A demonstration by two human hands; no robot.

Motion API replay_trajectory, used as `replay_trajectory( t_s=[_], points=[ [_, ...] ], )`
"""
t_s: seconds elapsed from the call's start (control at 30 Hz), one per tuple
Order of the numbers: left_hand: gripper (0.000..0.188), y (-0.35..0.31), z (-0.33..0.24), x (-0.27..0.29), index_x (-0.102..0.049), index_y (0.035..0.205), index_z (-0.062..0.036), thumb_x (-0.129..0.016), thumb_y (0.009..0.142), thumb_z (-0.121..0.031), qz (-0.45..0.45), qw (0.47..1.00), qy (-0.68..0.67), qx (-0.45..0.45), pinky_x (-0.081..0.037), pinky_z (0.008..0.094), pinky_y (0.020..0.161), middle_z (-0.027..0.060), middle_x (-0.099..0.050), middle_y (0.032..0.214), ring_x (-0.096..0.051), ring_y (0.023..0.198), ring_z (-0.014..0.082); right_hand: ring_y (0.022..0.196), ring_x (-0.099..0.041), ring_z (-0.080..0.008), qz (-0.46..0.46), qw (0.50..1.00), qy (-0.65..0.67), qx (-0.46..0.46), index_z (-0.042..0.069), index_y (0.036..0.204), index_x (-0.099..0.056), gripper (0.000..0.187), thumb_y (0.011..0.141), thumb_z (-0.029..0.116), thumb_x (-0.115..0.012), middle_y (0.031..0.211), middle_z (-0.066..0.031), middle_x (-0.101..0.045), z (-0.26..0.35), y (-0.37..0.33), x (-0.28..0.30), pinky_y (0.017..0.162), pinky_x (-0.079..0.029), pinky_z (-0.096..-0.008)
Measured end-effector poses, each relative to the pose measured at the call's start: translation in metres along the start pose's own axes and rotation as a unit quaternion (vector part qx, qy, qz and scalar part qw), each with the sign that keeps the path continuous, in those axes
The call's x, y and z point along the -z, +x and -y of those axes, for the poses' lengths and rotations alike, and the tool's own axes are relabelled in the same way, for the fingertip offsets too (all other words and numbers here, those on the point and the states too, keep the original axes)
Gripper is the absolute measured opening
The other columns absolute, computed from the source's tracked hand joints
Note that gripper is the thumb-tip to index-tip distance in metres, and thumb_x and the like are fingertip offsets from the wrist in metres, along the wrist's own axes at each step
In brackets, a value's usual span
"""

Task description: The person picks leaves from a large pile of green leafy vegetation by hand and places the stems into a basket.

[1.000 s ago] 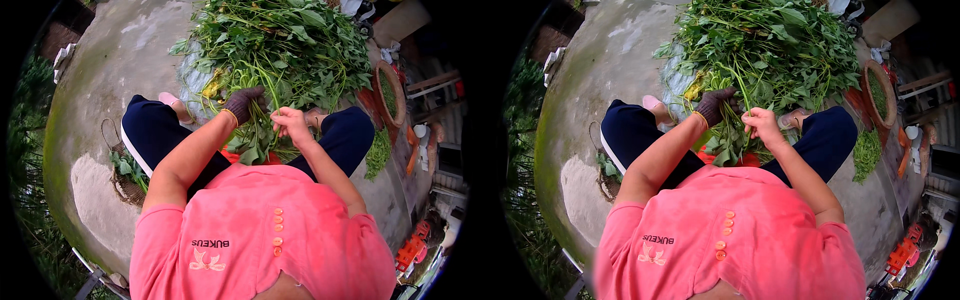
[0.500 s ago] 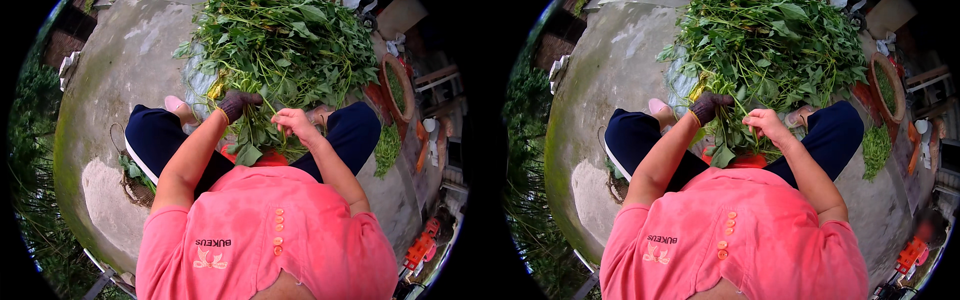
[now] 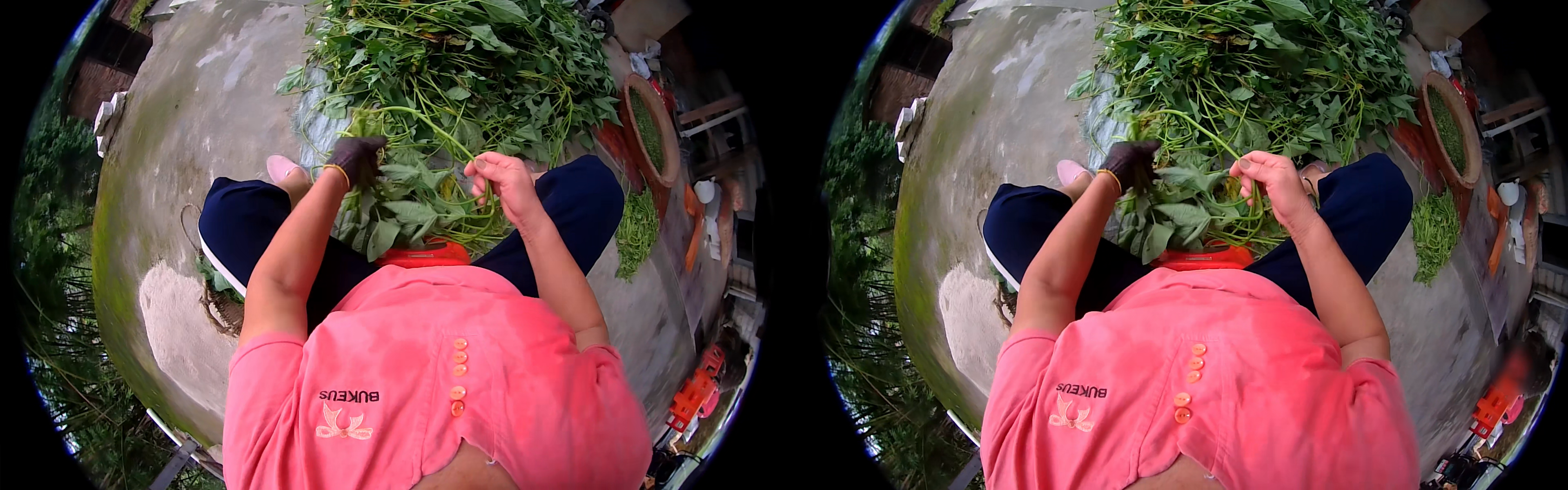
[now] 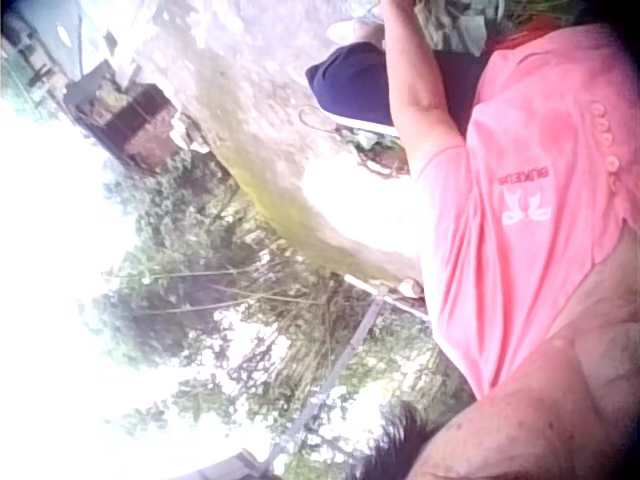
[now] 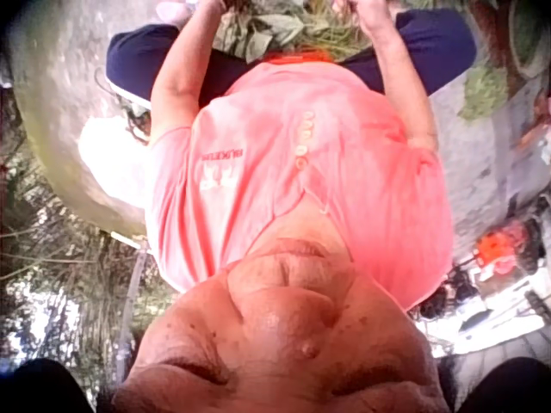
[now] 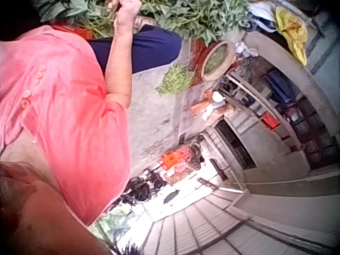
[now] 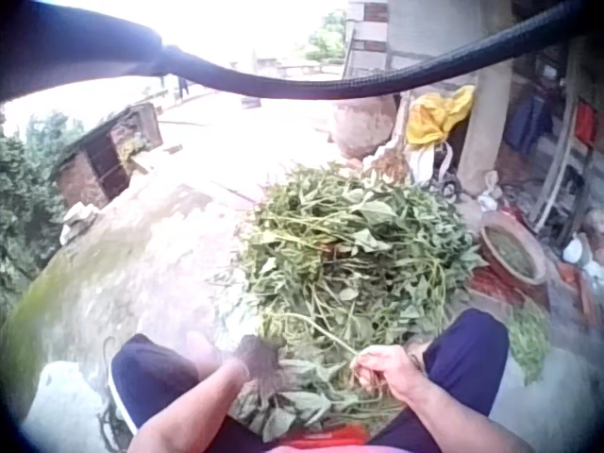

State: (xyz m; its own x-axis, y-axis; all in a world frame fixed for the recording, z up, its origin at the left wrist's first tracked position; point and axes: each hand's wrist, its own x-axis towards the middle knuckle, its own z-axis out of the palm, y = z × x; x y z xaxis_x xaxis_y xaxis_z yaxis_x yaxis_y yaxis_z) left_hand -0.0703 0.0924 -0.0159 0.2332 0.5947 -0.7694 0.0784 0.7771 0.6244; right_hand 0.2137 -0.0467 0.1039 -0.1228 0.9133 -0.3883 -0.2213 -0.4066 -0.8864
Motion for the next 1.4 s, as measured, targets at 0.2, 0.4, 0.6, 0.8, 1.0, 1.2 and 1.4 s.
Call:
replay_trajectory(
  t_s=[0.2, 0.4, 0.6, 0.8, 1.0, 1.2, 1.4],
  points=[
    [0.021, -0.046, 0.028, -0.072, -0.072, 0.101, 0.0034, -0.072, 0.084, -0.009, 0.192, 0.971, -0.114, -0.089, -0.055, 0.0337, 0.067, 0.0091, -0.071, 0.085, -0.066, 0.07, 0.0203, 0.061, -0.057, -0.0114, 0.043, 0.997, -0.001, -0.063, -0.001, 0.097, -0.064, 0.025, 0.1, 0.021, -0.054, 0.068, -0.0015, -0.056, -0.025, 0.023, -0.016, 0.053, -0.047, -0.0252],
    [0.014, -0.005, 0.03, -0.047, -0.074, 0.09, -0.0018, -0.071, 0.086, -0.015, 0.038, 0.964, 0.191, -0.18, -0.051, 0.0351, 0.058, 0.0105, -0.07, 0.074, -0.064, 0.061, 0.0197, 0.058, -0.055, -0.0111, 0.019, 0.999, 0.03, -0.032, -0.001, 0.094, -0.065, 0.026, 0.099, 0.023, -0.057, 0.065, -0.0007, -0.054, -0.017, 0.017, -0.02, 0.05, -0.045, -0.0251],
    [0.024, -0.037, 0.007, -0.043, -0.075, 0.082, -0.0024, -0.072, 0.087, -0.025, 0.001, 0.996, 0.021, -0.084, -0.046, 0.0336, 0.048, 0.0054, -0.068, 0.067, -0.056, 0.05, 0.0162, 0.065, -0.059, -0.0112, 0.008, 1.0, -0.018, -0.01, -0.001, 0.106, -0.063, 0.027, 0.102, 0.024, -0.054, 0.071, -0.0005, -0.057, -0.002, 0.023, -0.011, 0.057, -0.05, -0.0252],
    [0.02, -0.068, 0.023, -0.081, -0.071, 0.103, 0.0025, -0.07, 0.087, -0.009, 0.198, 0.961, -0.159, -0.112, -0.056, 0.0323, 0.074, 0.0099, -0.073, 0.094, -0.069, 0.082, 0.019, 0.075, -0.064, -0.0116, -0.069, 0.997, -0.022, -0.02, -0.002, 0.125, -0.058, 0.044, 0.086, 0.01, -0.073, 0.092, -0.0049, -0.067, -0.003, 0.044, -0.039, 0.063, -0.052, -0.0238],
    [0.022, -0.061, 0.032, -0.08, -0.069, 0.103, 0.0026, -0.069, 0.089, -0.014, 0.195, 0.957, -0.202, -0.079, -0.056, 0.0349, 0.067, 0.0083, -0.071, 0.088, -0.067, 0.075, 0.0206, 0.073, -0.067, -0.0252, -0.149, 0.861, -0.48, 0.081, 0.001, 0.1, -0.065, 0.035, 0.083, 0.03, -0.073, 0.08, -0.0127, -0.069, -0.026, 0.014, -0.059, 0.068, -0.05, -0.036],
    [0.013, -0.054, 0.022, -0.07, -0.063, 0.091, -0.0095, -0.066, 0.093, -0.022, 0.161, 0.955, -0.249, 0.0, -0.054, 0.0381, 0.062, 0.0056, -0.063, 0.074, -0.062, 0.063, 0.022, 0.074, -0.065, -0.0245, -0.204, 0.792, -0.542, 0.194, 0.0, 0.098, -0.065, 0.029, 0.078, 0.02, -0.072, 0.082, -0.0119, -0.067, -0.046, 0.013, -0.042, 0.067, -0.049, -0.0367],
    [0.018, -0.056, 0.025, -0.08, -0.064, 0.098, -0.0084, -0.069, 0.091, -0.024, 0.183, 0.959, -0.208, -0.061, -0.055, 0.0362, 0.064, 0.0052, -0.064, 0.078, -0.063, 0.066, 0.0201, 0.068, -0.058, -0.0096, -0.089, 0.932, -0.314, 0.156, -0.002, 0.093, -0.063, 0.018, 0.077, 0.003, -0.07, 0.077, -0.0033, -0.064, -0.063, 0.024, -0.042, 0.063, -0.046, -0.0256]
  ],
)
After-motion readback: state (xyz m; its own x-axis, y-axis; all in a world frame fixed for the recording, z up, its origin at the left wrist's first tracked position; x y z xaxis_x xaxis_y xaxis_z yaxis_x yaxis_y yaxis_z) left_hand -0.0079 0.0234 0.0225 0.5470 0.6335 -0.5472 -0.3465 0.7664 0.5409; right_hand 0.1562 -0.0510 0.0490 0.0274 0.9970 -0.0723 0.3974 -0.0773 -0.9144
